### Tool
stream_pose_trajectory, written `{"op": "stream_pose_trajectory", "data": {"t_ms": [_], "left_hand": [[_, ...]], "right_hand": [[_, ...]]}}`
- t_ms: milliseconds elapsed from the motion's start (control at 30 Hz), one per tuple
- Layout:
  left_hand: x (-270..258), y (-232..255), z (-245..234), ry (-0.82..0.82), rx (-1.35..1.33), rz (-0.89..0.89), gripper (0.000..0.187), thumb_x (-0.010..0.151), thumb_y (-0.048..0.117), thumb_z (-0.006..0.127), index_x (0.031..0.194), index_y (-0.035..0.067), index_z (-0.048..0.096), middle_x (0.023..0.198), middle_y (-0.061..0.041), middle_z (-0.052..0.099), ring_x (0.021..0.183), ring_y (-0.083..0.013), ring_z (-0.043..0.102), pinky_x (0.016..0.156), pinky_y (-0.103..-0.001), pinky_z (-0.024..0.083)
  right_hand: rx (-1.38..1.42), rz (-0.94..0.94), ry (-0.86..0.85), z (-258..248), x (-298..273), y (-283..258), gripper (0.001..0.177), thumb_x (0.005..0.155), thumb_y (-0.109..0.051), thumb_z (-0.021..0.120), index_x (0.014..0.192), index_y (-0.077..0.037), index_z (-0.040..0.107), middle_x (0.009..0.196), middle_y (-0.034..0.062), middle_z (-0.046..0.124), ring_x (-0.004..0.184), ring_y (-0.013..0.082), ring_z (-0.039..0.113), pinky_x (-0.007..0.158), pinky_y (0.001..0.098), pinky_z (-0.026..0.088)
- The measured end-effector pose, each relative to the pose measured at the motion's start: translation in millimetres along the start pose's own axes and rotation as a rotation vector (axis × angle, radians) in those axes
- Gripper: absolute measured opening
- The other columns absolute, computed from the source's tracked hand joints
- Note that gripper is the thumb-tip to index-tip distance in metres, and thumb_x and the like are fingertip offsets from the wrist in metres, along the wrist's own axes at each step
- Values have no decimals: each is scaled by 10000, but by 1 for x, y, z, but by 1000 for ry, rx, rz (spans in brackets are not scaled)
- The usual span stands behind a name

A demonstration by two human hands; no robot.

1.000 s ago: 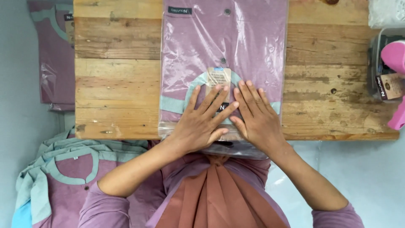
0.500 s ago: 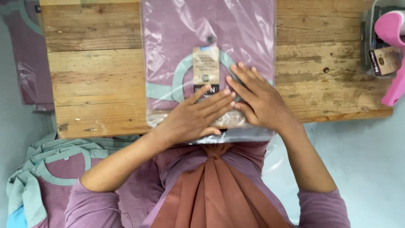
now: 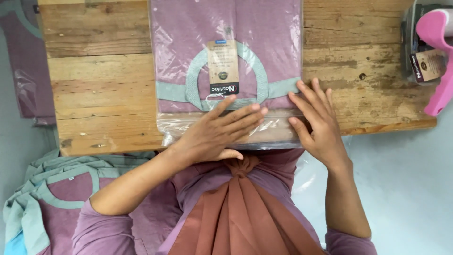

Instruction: The person removes a folded shirt from a plastic bag, spreads it out on a wooden table, and uses a lint roller to remove lint from the sleeves and torso of the shirt.

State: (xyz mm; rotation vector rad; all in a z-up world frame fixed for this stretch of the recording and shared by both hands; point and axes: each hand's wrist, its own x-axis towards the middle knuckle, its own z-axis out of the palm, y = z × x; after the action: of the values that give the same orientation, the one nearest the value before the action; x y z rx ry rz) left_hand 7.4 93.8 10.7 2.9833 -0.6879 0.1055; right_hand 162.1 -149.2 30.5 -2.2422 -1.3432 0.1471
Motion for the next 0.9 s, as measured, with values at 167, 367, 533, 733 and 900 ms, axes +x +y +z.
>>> {"op": "stream_pose_trajectory", "data": {"t_ms": [167, 367, 533, 733, 900], "left_hand": [[1, 2, -1, -19, 26, 56, 924, 889, 546, 650, 1620, 107, 293, 1720, -70, 222, 1603, -212, 123, 1334, -498, 38], [3, 5, -5, -85, 50, 46, 945, 864, 512, 672, 1622, 116, 270, 1725, -65, 194, 1606, -214, 92, 1334, -502, 15], [6, 11, -9, -83, 77, 26, 912, 849, 538, 682, 1586, 113, 355, 1709, -77, 246, 1602, -226, 128, 1337, -503, 39], [25, 49, 21, 95, 66, -21, 673, 958, 458, 629, 1494, 69, 511, 1649, -136, 364, 1551, -273, 305, 1306, -510, 158], [37, 60, 25, 370, 140, -35, 444, 1030, 85, 414, 1439, -9, 558, 1540, -202, 492, 1443, -328, 483, 1205, -493, 406]], "right_hand": [[182, 165, 132, 9, 1, -11, 379, 1036, -115, 620, 1411, -63, 604, 1561, 148, 468, 1512, 382, 328, 1254, 555, 111], [181, 243, 169, 4, -1, -8, 464, 942, -155, 735, 1395, -140, 636, 1502, 102, 505, 1388, 353, 425, 1205, 522, 239], [134, 356, 130, -1, 6, -16, 544, 891, -132, 765, 1410, -186, 610, 1423, 36, 515, 1299, 276, 389, 1107, 450, 212], [124, 388, 69, -4, 7, -13, 634, 864, -124, 779, 1451, -222, 562, 1412, 12, 490, 1267, 251, 358, 1046, 430, 194], [131, 347, 43, -10, 7, -10, 611, 905, -149, 749, 1474, -203, 532, 1439, 43, 473, 1256, 276, 357, 1025, 453, 209]]}}
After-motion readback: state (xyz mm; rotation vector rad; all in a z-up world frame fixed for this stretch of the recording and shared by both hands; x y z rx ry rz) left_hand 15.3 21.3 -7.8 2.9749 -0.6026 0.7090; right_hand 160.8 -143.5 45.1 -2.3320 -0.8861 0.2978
